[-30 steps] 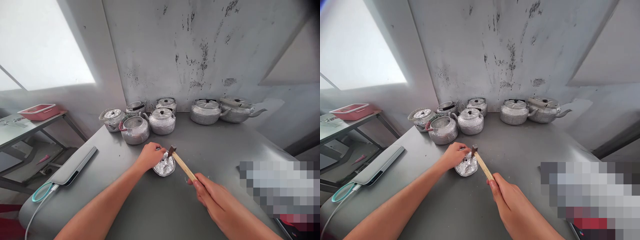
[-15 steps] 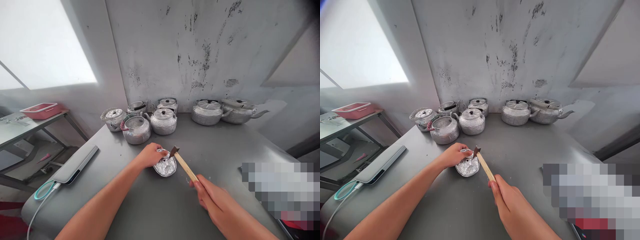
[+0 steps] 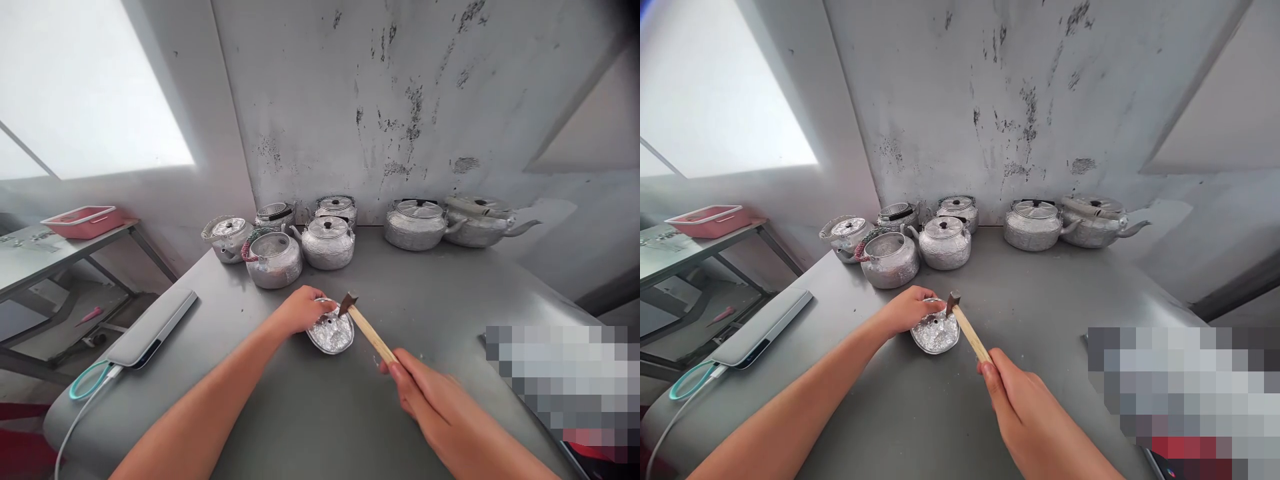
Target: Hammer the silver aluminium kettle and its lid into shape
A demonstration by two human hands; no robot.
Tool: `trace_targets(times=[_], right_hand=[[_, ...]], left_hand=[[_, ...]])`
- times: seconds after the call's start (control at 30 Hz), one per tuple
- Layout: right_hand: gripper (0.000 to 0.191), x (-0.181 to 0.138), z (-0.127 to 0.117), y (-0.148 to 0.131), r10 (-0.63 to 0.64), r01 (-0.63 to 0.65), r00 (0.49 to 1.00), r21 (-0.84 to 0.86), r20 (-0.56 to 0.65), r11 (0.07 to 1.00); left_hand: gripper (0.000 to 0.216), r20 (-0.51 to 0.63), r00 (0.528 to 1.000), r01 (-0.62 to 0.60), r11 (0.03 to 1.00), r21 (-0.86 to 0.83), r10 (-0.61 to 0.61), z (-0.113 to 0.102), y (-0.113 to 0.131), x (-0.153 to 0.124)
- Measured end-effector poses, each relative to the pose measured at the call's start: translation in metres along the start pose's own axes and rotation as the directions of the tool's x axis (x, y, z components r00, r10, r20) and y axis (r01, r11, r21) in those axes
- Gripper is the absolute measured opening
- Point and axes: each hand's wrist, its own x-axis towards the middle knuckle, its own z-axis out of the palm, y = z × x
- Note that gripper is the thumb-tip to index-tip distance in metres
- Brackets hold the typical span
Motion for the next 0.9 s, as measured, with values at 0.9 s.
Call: trace_targets(times=[0.9], right_hand=[[0.038, 0.0025, 0.0023, 0.0081, -0.006, 0.008, 1.000, -0.091, 0.021, 0.996]], left_hand=[[0.029, 0.021, 1.000, -0.006, 1.000, 0.012, 0.005, -0.0002, -0.0009, 0.0004]])
